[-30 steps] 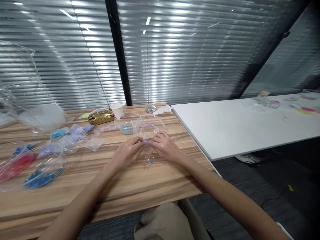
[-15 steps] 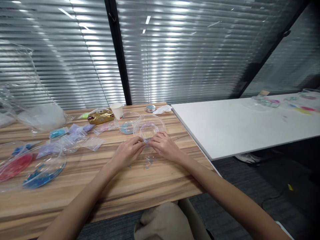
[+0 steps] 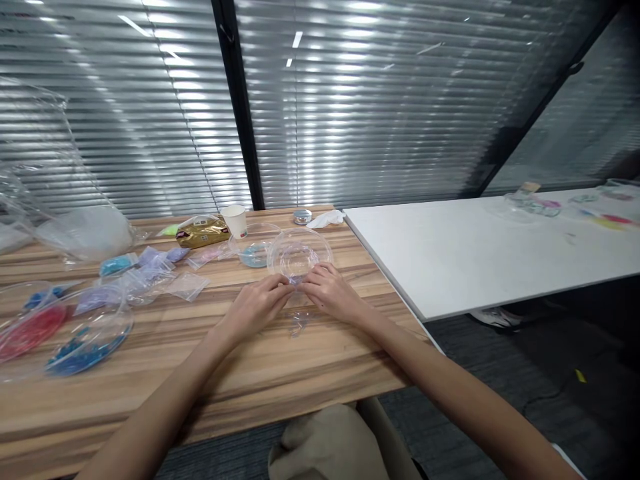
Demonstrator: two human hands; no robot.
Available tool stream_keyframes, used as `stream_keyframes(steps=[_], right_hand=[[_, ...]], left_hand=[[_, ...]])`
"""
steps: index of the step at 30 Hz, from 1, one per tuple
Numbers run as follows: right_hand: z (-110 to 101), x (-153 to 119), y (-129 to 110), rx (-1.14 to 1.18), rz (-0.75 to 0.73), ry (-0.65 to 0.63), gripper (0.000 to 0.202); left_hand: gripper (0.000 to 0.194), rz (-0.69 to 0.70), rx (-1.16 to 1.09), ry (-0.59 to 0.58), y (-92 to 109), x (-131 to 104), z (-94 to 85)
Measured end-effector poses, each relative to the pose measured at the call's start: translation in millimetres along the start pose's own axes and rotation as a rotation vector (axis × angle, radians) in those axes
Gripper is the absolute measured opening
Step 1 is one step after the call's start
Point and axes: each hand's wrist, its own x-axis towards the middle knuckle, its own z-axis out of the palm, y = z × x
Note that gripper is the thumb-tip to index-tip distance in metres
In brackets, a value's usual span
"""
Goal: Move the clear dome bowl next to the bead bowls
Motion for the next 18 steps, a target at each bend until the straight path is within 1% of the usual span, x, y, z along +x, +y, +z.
stream_keyframes(steps=[18], right_hand=[[-0.8,-0.2,0.5,-0.014,-0.008,-0.025,0.016]], left_hand=[[0.023,0.013,0.018,-0.02,-0.5,-1.1,0.5]])
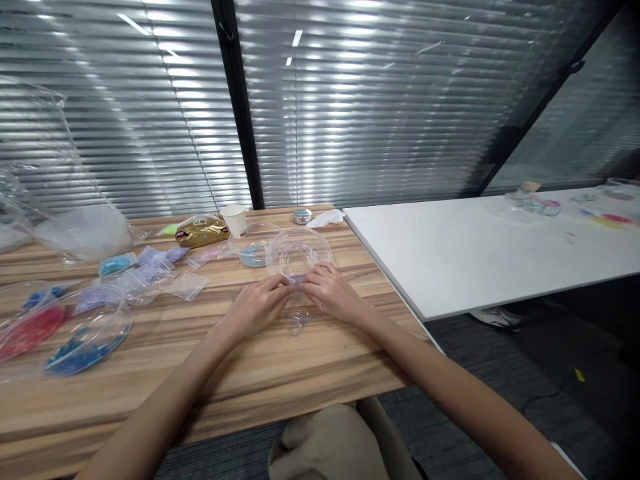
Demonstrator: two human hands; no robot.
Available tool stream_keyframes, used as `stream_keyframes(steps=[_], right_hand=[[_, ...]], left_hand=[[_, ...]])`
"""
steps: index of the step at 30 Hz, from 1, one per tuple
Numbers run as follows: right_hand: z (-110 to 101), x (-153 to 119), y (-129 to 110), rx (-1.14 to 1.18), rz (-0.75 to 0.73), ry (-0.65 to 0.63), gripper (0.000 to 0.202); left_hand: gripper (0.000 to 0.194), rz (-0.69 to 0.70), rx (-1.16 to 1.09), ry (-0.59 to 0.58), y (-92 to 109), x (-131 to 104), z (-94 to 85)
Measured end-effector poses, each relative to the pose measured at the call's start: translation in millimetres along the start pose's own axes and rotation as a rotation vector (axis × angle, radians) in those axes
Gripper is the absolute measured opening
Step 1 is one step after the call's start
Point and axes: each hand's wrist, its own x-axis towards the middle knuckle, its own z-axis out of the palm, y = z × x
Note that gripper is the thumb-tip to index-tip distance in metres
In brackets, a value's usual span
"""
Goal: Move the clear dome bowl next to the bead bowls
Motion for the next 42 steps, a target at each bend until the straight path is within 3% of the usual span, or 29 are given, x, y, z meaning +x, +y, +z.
stream_keyframes(steps=[32,36,42], right_hand=[[0.5,-0.2,0.1,-0.002,-0.006,0.006,0.017],[1.7,-0.6,0.6,0.004,0.002,0.012,0.017],[2.1,-0.6,0.3,0.013,-0.016,0.022,0.019]], left_hand=[[0.025,0.007,-0.004,0.027,-1.6,-0.3,-0.6],[0.024,-0.021,-0.104,0.04,-0.9,1.3,-1.9],[0.02,-0.116,-0.301,0.167,-3.1,3.2,-2.9]])
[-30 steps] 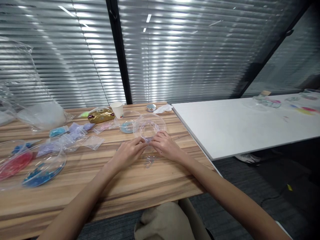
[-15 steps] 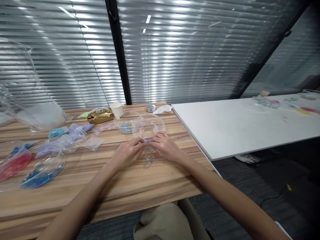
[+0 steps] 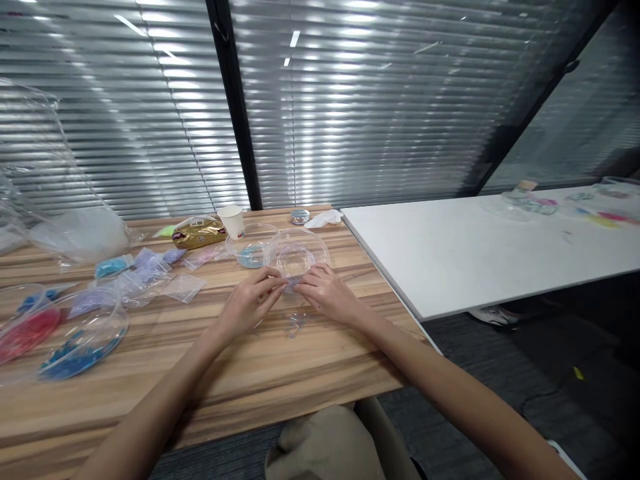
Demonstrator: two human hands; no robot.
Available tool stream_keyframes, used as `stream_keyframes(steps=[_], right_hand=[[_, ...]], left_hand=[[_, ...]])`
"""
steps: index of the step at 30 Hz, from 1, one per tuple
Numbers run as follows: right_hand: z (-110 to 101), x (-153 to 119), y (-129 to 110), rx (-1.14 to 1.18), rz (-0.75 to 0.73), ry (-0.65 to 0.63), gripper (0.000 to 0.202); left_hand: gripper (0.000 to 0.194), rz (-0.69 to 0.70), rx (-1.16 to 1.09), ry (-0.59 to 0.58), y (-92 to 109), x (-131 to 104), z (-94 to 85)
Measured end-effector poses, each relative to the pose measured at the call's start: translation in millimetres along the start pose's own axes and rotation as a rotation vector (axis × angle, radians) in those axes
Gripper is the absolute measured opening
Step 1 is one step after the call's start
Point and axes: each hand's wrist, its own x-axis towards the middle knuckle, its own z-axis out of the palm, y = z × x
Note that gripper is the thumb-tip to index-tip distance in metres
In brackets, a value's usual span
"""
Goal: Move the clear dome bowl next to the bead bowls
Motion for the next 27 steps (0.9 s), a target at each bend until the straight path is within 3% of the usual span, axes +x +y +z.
stream_keyframes(steps=[12,27], right_hand=[[-1.0,0.0,-1.5,-0.004,0.009,0.004,0.018],[0.2,0.5,-1.1,-0.012,0.002,0.004,0.018]], left_hand=[[0.019,0.08,0.222,-0.091,-5.7,-3.7,0.7],[0.026,0.19,0.395,-0.099,-2.6,-2.5,-2.2]])
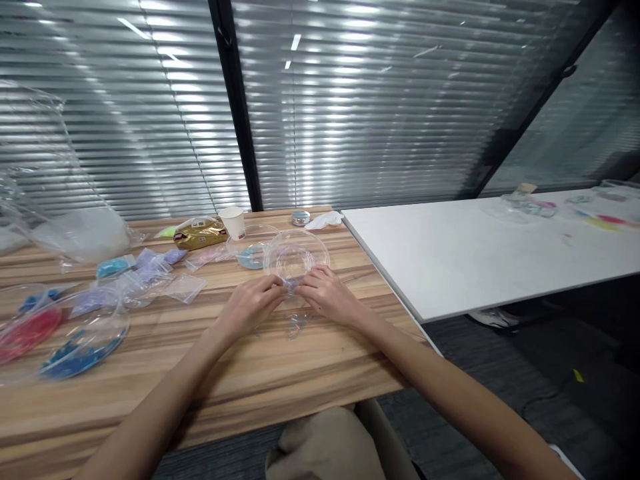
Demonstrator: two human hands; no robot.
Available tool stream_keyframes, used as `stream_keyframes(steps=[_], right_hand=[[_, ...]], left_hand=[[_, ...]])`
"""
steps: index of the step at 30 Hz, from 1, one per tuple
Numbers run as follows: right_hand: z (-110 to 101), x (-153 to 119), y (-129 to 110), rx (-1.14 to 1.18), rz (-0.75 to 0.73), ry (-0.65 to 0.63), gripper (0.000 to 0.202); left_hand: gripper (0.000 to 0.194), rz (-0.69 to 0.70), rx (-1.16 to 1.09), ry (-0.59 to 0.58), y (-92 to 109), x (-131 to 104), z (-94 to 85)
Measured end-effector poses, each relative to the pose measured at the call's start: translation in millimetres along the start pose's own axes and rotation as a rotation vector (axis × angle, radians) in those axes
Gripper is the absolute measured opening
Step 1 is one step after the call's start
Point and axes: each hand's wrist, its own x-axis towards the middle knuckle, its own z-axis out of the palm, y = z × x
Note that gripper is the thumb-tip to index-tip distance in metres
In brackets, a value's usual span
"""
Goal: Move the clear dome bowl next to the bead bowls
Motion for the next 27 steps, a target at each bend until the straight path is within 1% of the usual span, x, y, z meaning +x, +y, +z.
stream_keyframes(steps=[10,27], right_hand=[[0.7,-0.8,0.9,0.0,0.002,-0.029,0.017],[-0.6,0.0,-0.5,0.022,0.019,-0.033,0.017]], left_hand=[[0.026,0.009,0.02,-0.038,0.0,-0.5,0.1],[0.024,0.022,0.013,-0.004,-1.4,-0.5,2.0]])
